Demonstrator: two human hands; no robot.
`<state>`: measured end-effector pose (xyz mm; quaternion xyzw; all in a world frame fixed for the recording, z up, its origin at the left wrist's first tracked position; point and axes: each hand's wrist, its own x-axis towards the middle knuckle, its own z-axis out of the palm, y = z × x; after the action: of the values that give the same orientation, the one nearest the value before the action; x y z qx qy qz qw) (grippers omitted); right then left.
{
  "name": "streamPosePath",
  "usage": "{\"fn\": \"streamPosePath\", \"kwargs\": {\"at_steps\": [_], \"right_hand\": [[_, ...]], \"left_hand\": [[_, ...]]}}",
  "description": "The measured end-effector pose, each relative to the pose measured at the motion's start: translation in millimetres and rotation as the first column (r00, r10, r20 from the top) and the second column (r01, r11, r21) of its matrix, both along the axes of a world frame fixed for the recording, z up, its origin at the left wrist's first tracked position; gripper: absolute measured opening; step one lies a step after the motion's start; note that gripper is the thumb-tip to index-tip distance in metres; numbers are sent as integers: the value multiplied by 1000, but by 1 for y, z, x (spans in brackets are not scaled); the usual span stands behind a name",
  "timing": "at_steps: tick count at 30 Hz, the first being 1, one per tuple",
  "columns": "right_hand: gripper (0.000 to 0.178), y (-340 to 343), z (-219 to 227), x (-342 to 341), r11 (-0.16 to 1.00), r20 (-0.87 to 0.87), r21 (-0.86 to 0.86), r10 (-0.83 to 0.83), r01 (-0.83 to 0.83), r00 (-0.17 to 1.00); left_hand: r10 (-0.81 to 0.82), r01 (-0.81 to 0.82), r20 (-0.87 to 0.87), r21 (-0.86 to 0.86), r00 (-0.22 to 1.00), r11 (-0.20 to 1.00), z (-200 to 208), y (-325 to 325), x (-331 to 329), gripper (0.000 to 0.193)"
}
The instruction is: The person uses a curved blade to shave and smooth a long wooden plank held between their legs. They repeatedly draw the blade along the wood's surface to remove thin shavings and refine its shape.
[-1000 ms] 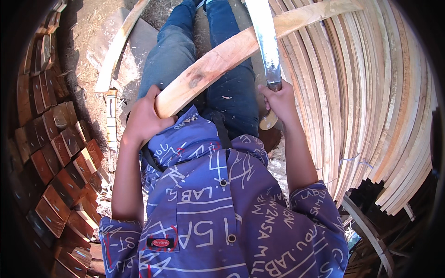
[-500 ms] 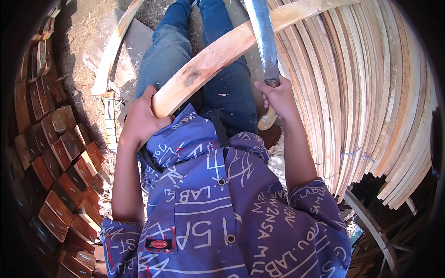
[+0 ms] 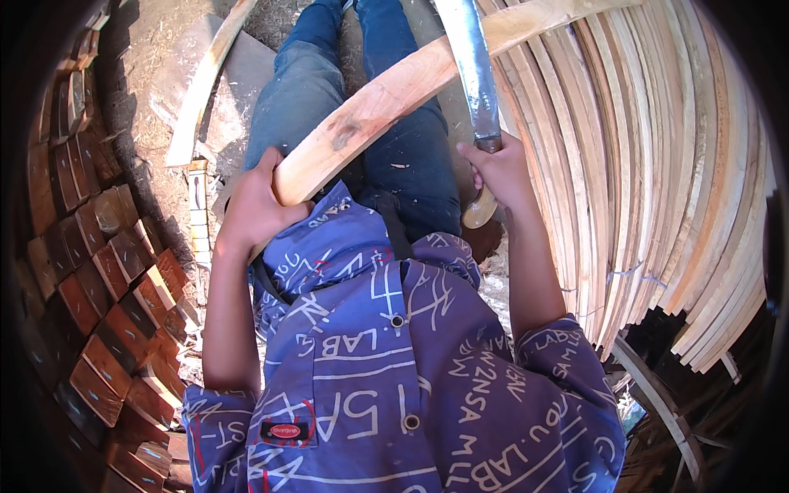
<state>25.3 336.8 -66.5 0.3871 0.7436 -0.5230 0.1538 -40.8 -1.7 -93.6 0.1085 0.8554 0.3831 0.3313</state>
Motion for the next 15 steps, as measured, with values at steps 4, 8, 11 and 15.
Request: {"fn": "streamPosePath", "kwargs": {"at_steps": [4,8,11,15], "right_hand": [[17,5,-4,-13,970,-68,-142,-206,195,976],[14,1,-5,5,1000,23,28,5,-5,1000],[15,7,-9,16,952,44,243,178,-184,983],[13,16,7,0,997,12,60,55,-56,998]], "left_hand": [[-6,5,-23,-16,1000,1000,-1,1,0,57],[-9,10,20,-48,1000,999,1,4,-1,58],[-6,7,14,-53,1000,999,1,-2,0,57],[11,-11,-4,-16,1000,1000,-3,-2,1,55]]}}
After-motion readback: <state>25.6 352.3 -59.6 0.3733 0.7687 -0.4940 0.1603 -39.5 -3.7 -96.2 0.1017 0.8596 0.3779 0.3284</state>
